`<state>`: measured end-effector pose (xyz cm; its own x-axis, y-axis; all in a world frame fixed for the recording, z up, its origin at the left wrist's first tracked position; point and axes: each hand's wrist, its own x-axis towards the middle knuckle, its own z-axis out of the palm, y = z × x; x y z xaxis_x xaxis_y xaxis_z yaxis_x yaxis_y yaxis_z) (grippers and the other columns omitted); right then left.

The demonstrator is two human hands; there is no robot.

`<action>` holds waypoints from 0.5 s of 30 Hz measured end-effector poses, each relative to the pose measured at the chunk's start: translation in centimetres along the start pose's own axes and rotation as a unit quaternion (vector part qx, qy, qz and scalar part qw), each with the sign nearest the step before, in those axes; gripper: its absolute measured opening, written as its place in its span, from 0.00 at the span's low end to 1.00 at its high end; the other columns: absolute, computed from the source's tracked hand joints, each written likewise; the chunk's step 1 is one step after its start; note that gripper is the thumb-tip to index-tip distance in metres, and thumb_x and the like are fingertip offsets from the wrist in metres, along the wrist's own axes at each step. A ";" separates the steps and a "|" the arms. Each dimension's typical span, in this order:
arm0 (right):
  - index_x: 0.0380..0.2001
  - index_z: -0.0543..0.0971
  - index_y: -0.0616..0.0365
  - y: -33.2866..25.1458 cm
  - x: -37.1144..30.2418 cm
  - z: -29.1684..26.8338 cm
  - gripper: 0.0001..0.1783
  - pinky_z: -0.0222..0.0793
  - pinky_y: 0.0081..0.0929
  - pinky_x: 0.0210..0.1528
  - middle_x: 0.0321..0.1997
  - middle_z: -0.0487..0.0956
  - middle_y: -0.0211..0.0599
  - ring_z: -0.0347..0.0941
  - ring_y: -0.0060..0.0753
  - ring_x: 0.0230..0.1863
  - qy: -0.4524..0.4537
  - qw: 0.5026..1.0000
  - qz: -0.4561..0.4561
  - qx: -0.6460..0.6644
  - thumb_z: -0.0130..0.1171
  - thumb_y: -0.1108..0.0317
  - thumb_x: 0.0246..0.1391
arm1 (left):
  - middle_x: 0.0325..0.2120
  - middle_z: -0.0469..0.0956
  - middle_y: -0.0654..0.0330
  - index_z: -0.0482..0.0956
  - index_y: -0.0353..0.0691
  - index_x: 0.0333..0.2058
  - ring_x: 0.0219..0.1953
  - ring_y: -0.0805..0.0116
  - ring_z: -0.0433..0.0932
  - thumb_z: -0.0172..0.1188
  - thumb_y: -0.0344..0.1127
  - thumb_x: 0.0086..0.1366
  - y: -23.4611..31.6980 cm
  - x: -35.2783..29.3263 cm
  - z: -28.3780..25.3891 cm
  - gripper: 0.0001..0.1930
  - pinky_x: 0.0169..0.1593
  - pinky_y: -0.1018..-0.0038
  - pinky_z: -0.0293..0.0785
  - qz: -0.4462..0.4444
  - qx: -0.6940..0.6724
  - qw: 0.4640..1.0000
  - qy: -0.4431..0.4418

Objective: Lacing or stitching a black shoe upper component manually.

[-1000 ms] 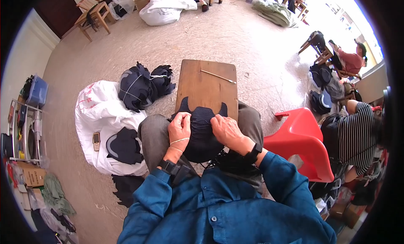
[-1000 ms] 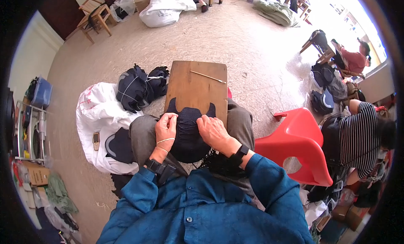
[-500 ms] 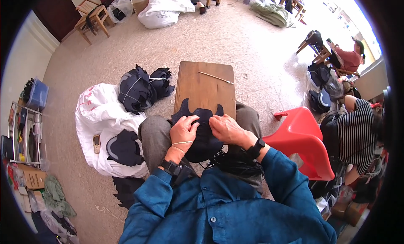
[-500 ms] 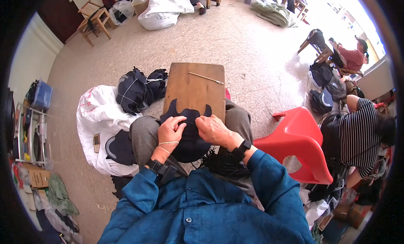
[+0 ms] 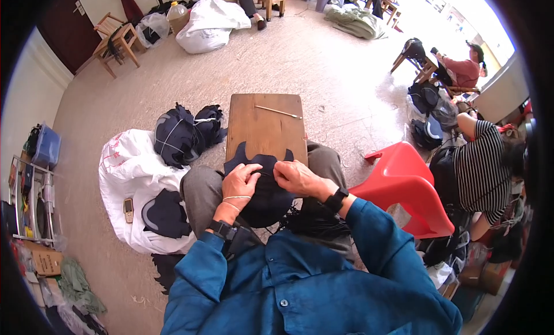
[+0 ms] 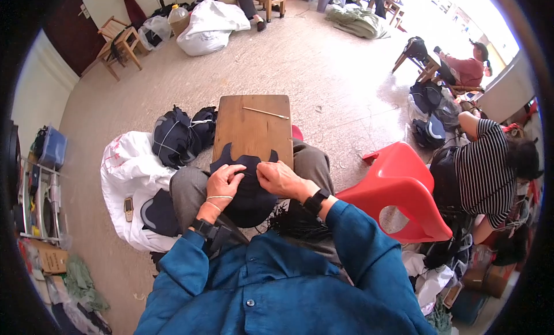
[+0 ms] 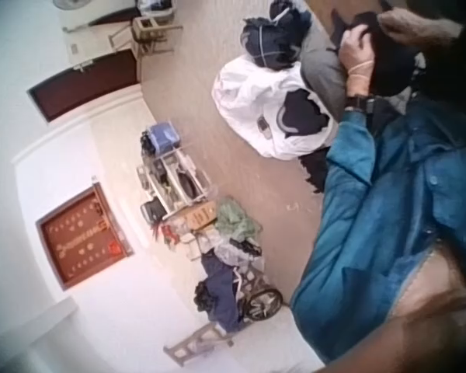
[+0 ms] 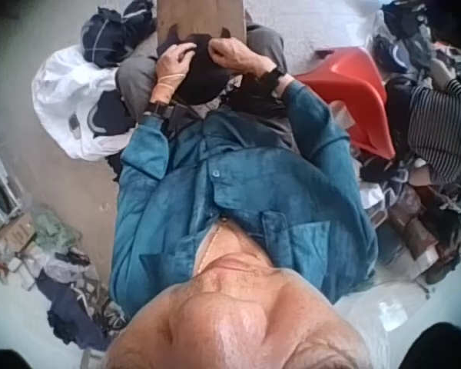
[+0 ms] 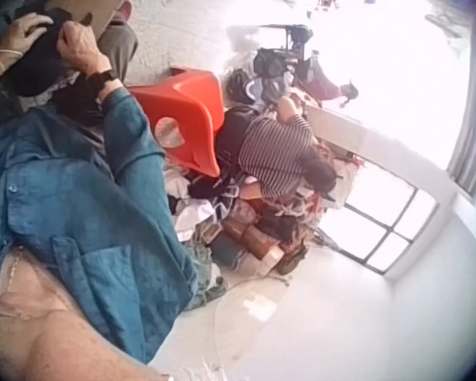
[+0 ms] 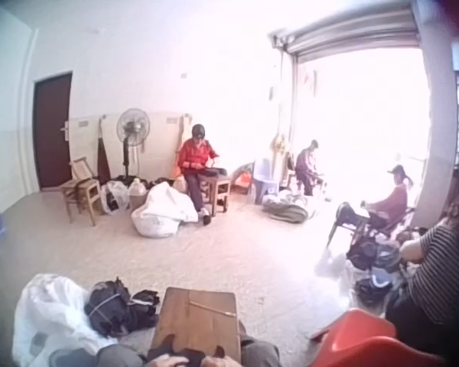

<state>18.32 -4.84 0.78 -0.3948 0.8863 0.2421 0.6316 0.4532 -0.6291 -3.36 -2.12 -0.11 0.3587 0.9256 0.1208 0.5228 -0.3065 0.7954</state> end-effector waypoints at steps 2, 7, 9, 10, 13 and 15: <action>0.29 0.76 0.59 -0.2 -1.0 -0.4 0.03 0.74 0.44 0.34 0.27 0.79 0.46 0.78 0.51 0.31 0.009 0.998 0.044 0.049 0.57 0.73 0.50 | 0.28 0.76 0.57 0.85 0.51 0.40 0.31 0.51 0.79 0.63 0.37 0.62 0.3 0.1 0.0 0.08 0.34 0.59 0.74 0.066 0.024 0.997 0.008; 0.37 0.81 0.57 -0.2 -1.8 1.3 0.08 0.76 0.34 0.37 0.30 0.81 0.40 0.79 0.36 0.33 0.058 0.985 0.107 0.125 0.58 0.71 0.52 | 0.30 0.74 0.56 0.85 0.54 0.41 0.33 0.48 0.79 0.60 0.40 0.65 0.2 -1.5 1.4 0.08 0.34 0.55 0.76 0.132 0.176 0.975 0.030; 0.37 0.79 0.59 -1.0 -1.6 1.0 0.10 0.76 0.35 0.39 0.32 0.81 0.45 0.80 0.42 0.35 0.049 0.980 0.110 0.160 0.55 0.73 0.51 | 0.33 0.76 0.56 0.83 0.53 0.45 0.32 0.48 0.81 0.60 0.40 0.65 -0.1 -2.1 0.8 0.11 0.34 0.55 0.77 0.129 0.197 0.972 0.002; 0.39 0.78 0.60 -1.2 -1.6 0.6 0.11 0.75 0.35 0.39 0.32 0.81 0.45 0.80 0.42 0.35 0.043 0.979 0.107 0.166 0.55 0.73 0.51 | 0.33 0.77 0.56 0.83 0.50 0.45 0.32 0.49 0.81 0.61 0.39 0.64 -0.3 -2.0 0.6 0.11 0.35 0.57 0.77 0.149 0.167 0.974 0.026; 0.42 0.76 0.61 -1.0 -3.1 -0.3 0.13 0.75 0.36 0.39 0.33 0.81 0.45 0.80 0.44 0.35 0.042 0.971 0.122 0.200 0.55 0.73 0.52 | 0.29 0.80 0.51 0.80 0.41 0.41 0.30 0.51 0.80 0.63 0.33 0.63 0.1 -1.7 0.0 0.08 0.35 0.61 0.75 0.113 0.041 0.990 0.074; 0.42 0.76 0.61 -0.5 -4.5 -0.8 0.13 0.75 0.38 0.39 0.32 0.80 0.45 0.79 0.47 0.36 0.152 0.977 0.105 0.109 0.55 0.74 0.51 | 0.24 0.77 0.49 0.79 0.38 0.36 0.26 0.55 0.79 0.63 0.33 0.64 0.7 -2.0 -1.0 0.06 0.32 0.65 0.73 0.055 0.011 0.995 0.082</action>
<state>20.32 -8.95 0.56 -0.0347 0.9603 0.2770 0.5070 0.2557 -0.8231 -4.51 -3.97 0.76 0.2844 0.9094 0.3033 0.5053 -0.4111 0.7587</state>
